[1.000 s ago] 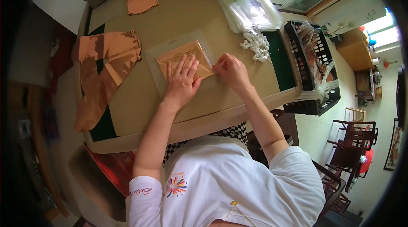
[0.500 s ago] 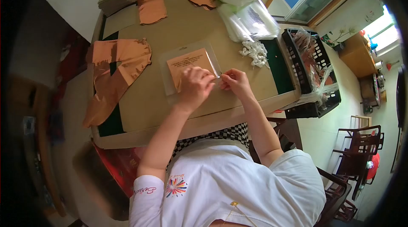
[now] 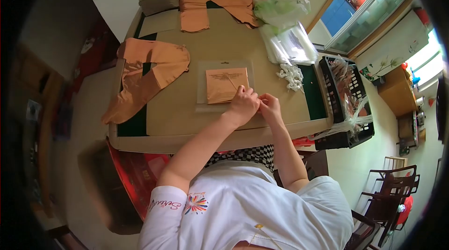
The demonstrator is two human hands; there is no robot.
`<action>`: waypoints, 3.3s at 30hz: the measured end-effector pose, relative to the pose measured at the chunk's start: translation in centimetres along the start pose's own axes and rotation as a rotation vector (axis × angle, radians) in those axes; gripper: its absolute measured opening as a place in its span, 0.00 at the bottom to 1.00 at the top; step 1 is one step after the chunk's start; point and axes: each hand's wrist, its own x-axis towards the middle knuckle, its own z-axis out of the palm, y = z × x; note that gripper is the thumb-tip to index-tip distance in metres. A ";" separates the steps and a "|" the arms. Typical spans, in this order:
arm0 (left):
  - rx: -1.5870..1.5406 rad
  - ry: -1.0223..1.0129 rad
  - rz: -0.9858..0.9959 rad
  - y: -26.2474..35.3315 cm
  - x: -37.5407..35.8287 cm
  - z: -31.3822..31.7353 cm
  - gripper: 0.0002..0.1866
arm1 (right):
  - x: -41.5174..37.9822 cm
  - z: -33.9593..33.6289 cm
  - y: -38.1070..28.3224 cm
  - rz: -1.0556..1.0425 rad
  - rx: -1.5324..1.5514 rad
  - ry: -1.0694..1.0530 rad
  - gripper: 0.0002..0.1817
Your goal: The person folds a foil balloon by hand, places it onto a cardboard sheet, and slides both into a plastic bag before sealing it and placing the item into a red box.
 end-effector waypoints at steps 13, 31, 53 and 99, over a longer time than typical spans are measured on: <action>-0.827 0.045 -0.642 -6.7 -6.3 -7.3 0.04 | -1.2 1.0 -1.6 0.093 0.014 -0.088 0.09; -0.358 0.188 -0.145 -2.6 -5.2 -0.4 0.06 | -2.2 3.6 -0.2 -0.010 0.002 0.000 0.08; -0.558 0.118 -0.240 -2.8 -3.7 -2.7 0.06 | -1.8 2.9 -1.2 -0.060 -0.022 -0.031 0.08; -0.085 0.290 -0.729 -19.3 -15.5 -12.0 0.13 | -3.8 -4.3 -1.3 0.028 -0.126 -0.232 0.14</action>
